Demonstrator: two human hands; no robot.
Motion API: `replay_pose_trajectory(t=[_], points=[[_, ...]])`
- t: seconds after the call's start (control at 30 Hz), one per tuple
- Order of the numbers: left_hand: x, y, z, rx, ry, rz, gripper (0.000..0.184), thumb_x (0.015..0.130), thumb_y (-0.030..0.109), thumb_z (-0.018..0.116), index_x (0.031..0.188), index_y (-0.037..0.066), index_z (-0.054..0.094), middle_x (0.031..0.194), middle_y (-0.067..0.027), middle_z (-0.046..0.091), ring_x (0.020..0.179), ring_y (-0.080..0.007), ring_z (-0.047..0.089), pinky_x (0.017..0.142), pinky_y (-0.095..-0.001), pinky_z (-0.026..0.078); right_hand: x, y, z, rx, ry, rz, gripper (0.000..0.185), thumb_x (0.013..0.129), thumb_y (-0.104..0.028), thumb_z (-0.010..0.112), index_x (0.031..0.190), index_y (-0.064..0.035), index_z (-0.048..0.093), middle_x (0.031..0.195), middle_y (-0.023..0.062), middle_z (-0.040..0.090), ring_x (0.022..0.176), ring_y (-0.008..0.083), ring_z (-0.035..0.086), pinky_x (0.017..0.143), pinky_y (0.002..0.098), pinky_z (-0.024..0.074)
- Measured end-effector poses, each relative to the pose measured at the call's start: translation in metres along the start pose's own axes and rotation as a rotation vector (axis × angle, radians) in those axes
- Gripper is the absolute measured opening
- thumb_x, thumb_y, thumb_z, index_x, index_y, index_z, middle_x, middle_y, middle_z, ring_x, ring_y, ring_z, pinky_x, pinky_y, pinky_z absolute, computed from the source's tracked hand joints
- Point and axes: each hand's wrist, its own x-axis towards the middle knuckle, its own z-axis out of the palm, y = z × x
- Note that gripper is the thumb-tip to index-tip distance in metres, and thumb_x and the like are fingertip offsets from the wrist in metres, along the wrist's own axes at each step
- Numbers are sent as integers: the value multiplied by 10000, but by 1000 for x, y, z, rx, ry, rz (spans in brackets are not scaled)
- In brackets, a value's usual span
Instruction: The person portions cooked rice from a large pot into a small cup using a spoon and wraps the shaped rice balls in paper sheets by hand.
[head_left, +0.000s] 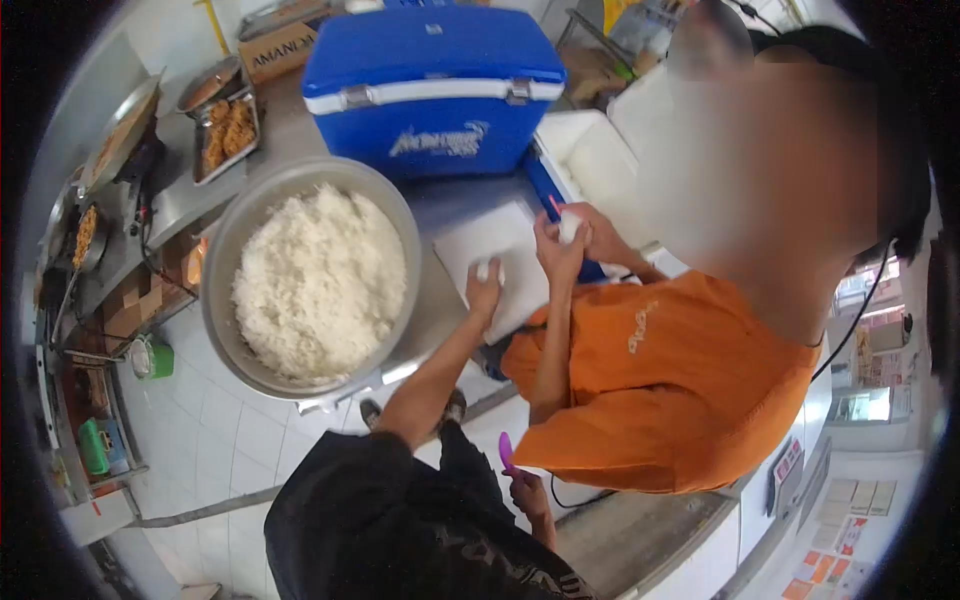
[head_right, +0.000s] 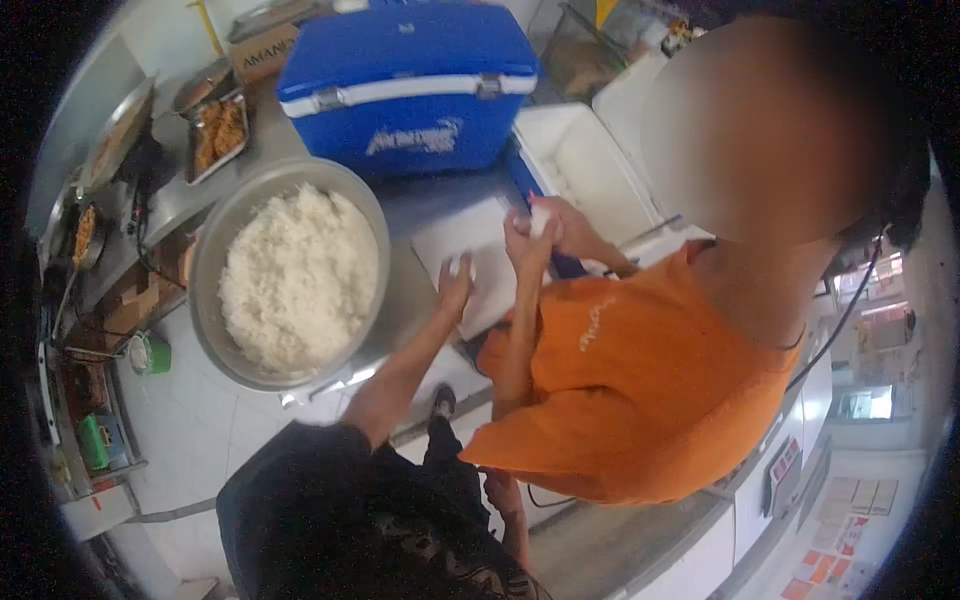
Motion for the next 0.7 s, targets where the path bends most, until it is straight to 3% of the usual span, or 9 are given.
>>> replay_pose_trajectory(t=[0.03,0.07,0.17,0.27,0.3,0.37,0.47,0.57,0.7], points=[[14,-2,17,349,136,174,614,934,483,606,1338,27,530,1198,-232,617,1070,-370,604,946,-424,476,-7,7,-1,45,-11,-56,326,1025,-293,501,1066,-42,704,597,-66,493,460,30,405,413,229,323],[19,8,28,586,124,439,620,898,453,670,1341,41,537,1191,-268,598,1045,-400,590,922,-448,476,-11,12,1,90,-20,-120,335,1031,-305,504,1059,-41,708,604,-65,500,476,32,413,428,231,335],[50,-5,45,1076,-54,751,653,831,419,738,1346,69,541,1177,-288,555,1018,-428,549,877,-483,473,-13,31,6,-39,9,-175,359,1039,-334,513,1018,-38,714,627,-67,519,533,38,432,481,239,361],[47,8,48,944,105,872,658,810,406,759,1357,116,536,1156,-278,532,1042,-429,522,870,-486,474,-11,37,-1,-153,-18,-135,365,1038,-351,530,955,-44,709,667,-70,529,616,42,449,542,245,369],[32,18,36,835,99,900,671,832,379,755,1365,57,507,1190,-284,532,1073,-437,521,902,-494,467,-11,31,3,-106,-5,-129,365,1039,-353,531,950,-45,705,670,-71,526,613,42,447,542,243,367],[-16,30,3,675,105,803,690,843,373,750,1367,11,485,1208,-291,532,1089,-446,524,930,-500,457,-19,-14,15,143,-58,-55,358,1043,-357,529,961,-47,686,662,-79,493,596,46,418,528,243,344],[-92,6,-73,441,-3,637,729,860,345,752,1375,-65,437,1267,-305,520,1162,-445,520,994,-499,430,-18,-60,23,37,-149,-124,336,1048,-357,522,1043,-55,669,658,-100,435,578,29,365,505,226,287],[-169,-30,-179,411,-166,352,645,880,318,748,1326,-54,468,1199,-280,592,1114,-422,588,953,-463,471,-12,-110,35,-130,-244,-160,416,1054,-388,492,1054,-8,663,732,-48,518,682,61,455,600,253,403],[-252,-30,-311,324,-142,68,588,889,394,727,1211,-59,537,1078,-260,657,1006,-358,665,850,-433,521,-22,-227,112,-254,-343,-549,247,1031,-219,550,1084,-5,661,676,-83,457,608,19,386,523,223,322]])
